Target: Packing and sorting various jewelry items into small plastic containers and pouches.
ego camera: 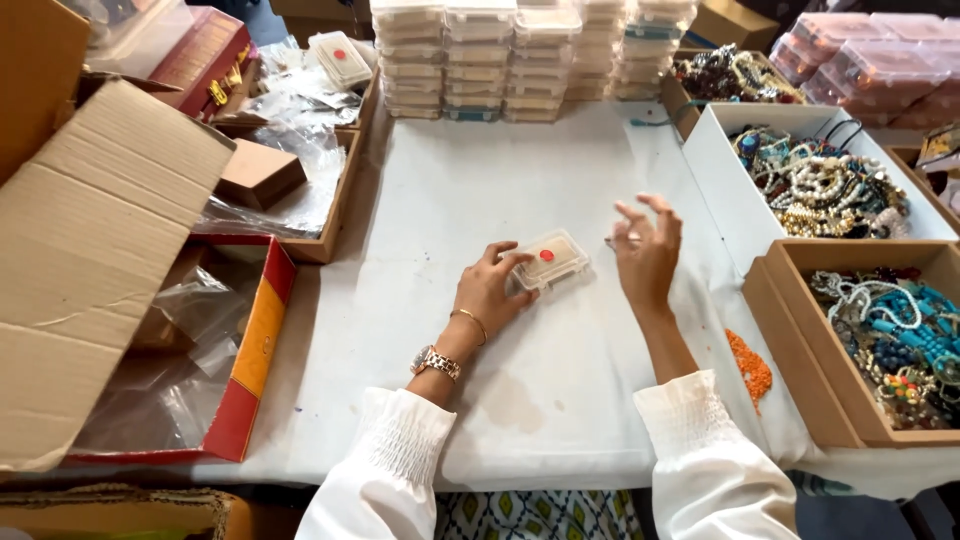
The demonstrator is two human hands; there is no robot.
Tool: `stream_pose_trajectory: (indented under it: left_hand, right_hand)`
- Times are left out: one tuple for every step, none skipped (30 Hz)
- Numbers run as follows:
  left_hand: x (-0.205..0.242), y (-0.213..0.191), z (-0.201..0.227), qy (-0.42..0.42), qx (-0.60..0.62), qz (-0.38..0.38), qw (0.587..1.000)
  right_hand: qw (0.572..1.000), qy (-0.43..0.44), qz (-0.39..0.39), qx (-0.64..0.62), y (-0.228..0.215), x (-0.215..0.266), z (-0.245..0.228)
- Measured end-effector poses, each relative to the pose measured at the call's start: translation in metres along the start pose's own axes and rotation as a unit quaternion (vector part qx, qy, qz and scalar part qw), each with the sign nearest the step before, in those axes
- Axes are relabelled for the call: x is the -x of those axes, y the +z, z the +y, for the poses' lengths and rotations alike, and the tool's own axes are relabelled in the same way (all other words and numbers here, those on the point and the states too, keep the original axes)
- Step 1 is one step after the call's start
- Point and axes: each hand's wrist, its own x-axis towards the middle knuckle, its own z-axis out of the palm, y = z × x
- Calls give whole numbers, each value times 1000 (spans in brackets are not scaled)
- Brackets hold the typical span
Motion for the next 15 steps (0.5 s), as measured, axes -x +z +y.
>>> stream_pose_trajectory:
  left_hand:
    - [-1,-4,2,-23,13,21,999]
    - [-1,-7,5,-47,27,41,998]
    - [-2,-10,5,-47,28,46,997]
    - [-2,-12,5,-55,58,98,992]
    - [-3,-15,5,-63,88,149,983]
    - [-3,-16,4,-62,86,156,982]
    - [-4,-19,4,-76,134,166,974]
    - [-6,-23,2,-89,181,177,963]
    - [-5,-29,2,-87,177,186,963]
    - [-6,-30,7,-55,171,191,965]
    - [-7,-30,10,-24,164,196,967]
    - [-6,-31,12,-23,169,205,964]
    - [-5,-32,13,-26,184,196,963]
    - [-2,-32,13,-32,197,184,962]
    - [2,-34,18,-34,201,191,960]
  right_hand:
    - [999,-29,-10,-14,-2,-1,-9]
    - [998,-59,-22,-28,-4,-1,-19]
    - [997,-63,-22,-28,-7,-1,-29]
    - [991,-110,-55,-44,-9,0,-39]
    - [982,-157,-88,-59,-12,0,-50]
    - [981,-164,-85,-62,-10,3,-49]
    - [977,-188,-87,-49,-8,6,-49]
    - [972,-214,-88,-37,-4,6,-49]
    - [971,-221,-84,-41,-4,5,-54]
    - [971,-231,-70,1,-9,3,-55]
    - [969,-239,-56,41,-12,2,-55]
    - [966,-249,-56,45,-17,-1,-57]
    - [962,-259,-55,66,-20,-4,-58]
    - [958,-267,-55,85,-23,-4,-59]
    - [956,-274,-57,86,-30,-5,-60]
